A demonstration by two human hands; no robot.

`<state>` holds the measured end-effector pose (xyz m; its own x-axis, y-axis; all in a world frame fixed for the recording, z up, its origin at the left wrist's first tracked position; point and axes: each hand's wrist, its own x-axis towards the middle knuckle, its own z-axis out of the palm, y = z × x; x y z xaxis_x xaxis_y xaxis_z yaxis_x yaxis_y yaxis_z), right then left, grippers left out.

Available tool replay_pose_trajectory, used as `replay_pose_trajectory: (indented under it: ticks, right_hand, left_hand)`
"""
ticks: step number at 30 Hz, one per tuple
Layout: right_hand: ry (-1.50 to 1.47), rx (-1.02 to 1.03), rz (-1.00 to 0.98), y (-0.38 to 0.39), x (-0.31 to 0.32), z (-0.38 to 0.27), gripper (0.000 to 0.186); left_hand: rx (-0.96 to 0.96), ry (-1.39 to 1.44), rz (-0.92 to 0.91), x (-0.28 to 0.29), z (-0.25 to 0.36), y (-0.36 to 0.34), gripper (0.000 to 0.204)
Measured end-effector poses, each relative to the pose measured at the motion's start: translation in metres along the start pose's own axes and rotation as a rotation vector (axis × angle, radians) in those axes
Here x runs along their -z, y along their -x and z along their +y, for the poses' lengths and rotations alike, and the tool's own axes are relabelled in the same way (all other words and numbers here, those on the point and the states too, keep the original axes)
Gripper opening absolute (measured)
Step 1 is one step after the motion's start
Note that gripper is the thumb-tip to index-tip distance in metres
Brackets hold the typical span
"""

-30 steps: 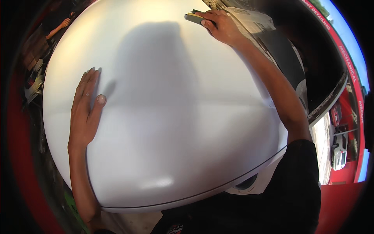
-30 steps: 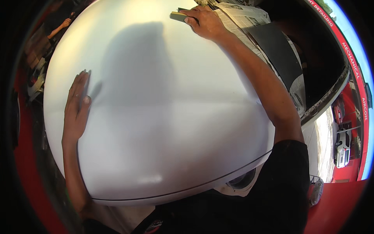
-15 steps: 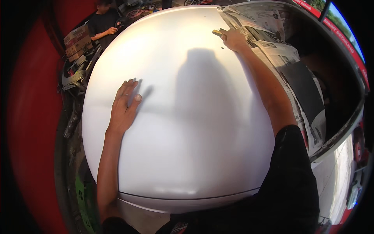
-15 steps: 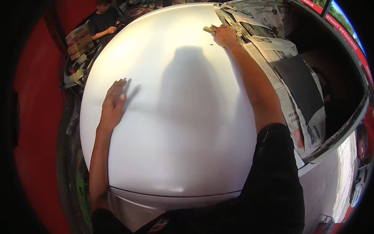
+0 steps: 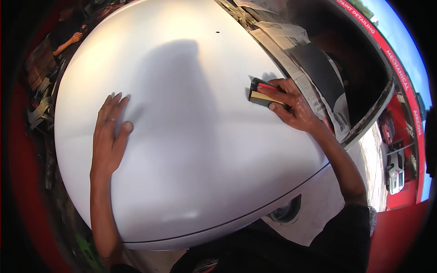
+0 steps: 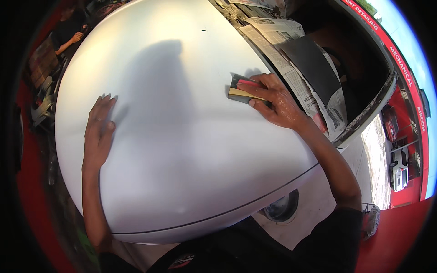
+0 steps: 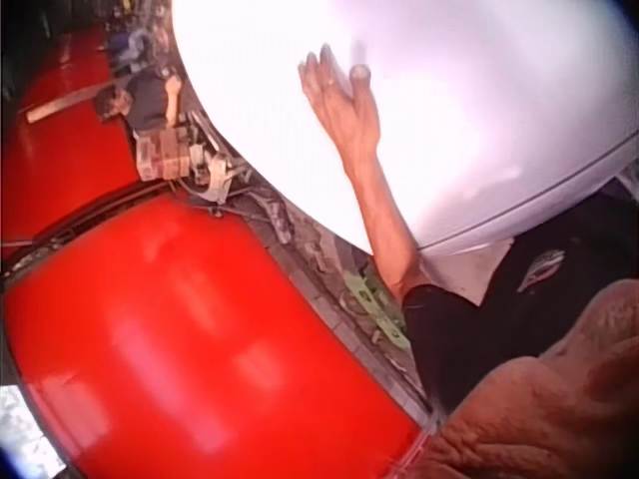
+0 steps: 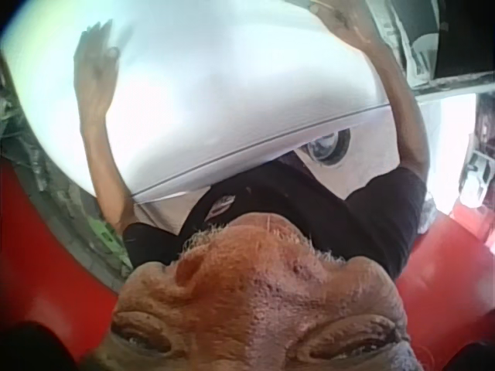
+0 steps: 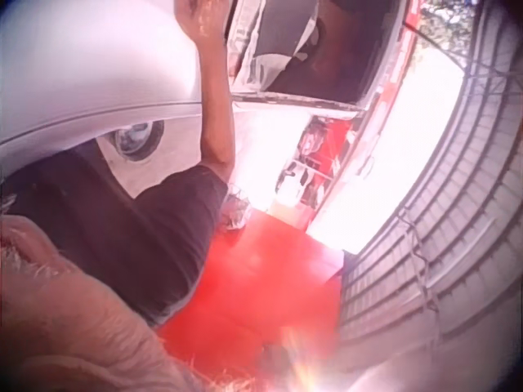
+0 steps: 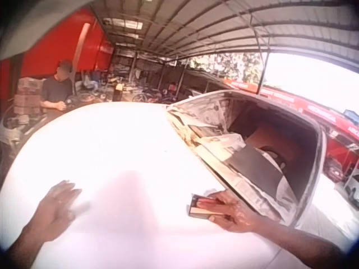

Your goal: The person wets and sands the hood of a car using a sanding block and a sponge, feeling the surface by hand.

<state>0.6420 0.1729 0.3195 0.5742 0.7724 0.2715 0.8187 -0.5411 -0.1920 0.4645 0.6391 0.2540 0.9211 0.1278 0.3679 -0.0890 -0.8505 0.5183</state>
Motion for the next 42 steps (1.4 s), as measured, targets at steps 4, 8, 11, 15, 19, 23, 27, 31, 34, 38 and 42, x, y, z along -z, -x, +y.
replay_pose_trajectory:
  ticks: [4,8,11,15,19,23,27,31,34,38,42]
  right_hand:
    - [0.057,0.071,0.076,-0.118,-0.015,0.056,0.044]
    - [0.099,0.069,0.200,-0.266,-0.029,0.153,0.044]
    - [0.264,-0.151,0.222,-0.343,-0.044,0.156,0.046]
    - [0.509,-0.414,0.063,-0.355,-0.061,0.189,0.059]
    - [0.456,-0.277,0.172,-0.296,-0.061,0.157,0.058]
    - [0.326,-0.061,0.226,-0.171,-0.051,0.071,0.046]
    - [0.199,0.008,0.179,-0.016,-0.003,0.001,0.045]
    - [0.086,-0.018,0.046,0.015,0.013,-0.014,0.047]
    - [0.200,0.043,0.106,-0.046,-0.002,0.022,0.045]
    - [0.398,-0.007,0.252,-0.211,-0.019,0.117,0.046]
    - [0.135,-0.359,0.136,-0.350,-0.032,0.125,0.045]
  left_hand:
    - [-0.050,-0.023,-0.047,0.015,0.009,-0.003,0.064]
    - [-0.051,0.032,-0.006,0.017,0.013,-0.003,0.089]
    - [-0.051,-0.015,0.052,0.022,0.008,0.007,0.090]
    - [-0.067,-0.043,0.063,-0.004,0.009,-0.001,0.082]
    - [-0.071,-0.088,0.106,-0.001,0.007,-0.001,0.083]
    - [-0.053,-0.091,0.117,0.010,-0.003,0.007,0.060]
    - [-0.072,0.011,0.091,0.007,0.000,0.003,0.063]
    - [-0.093,0.065,0.042,0.001,-0.001,-0.001,0.074]
    - [-0.077,0.089,0.021,0.014,0.015,-0.001,0.082]
    - [-0.113,0.159,0.042,0.014,0.013,-0.009,0.090]
    - [-0.038,0.093,0.083,0.026,0.004,0.006,0.095]
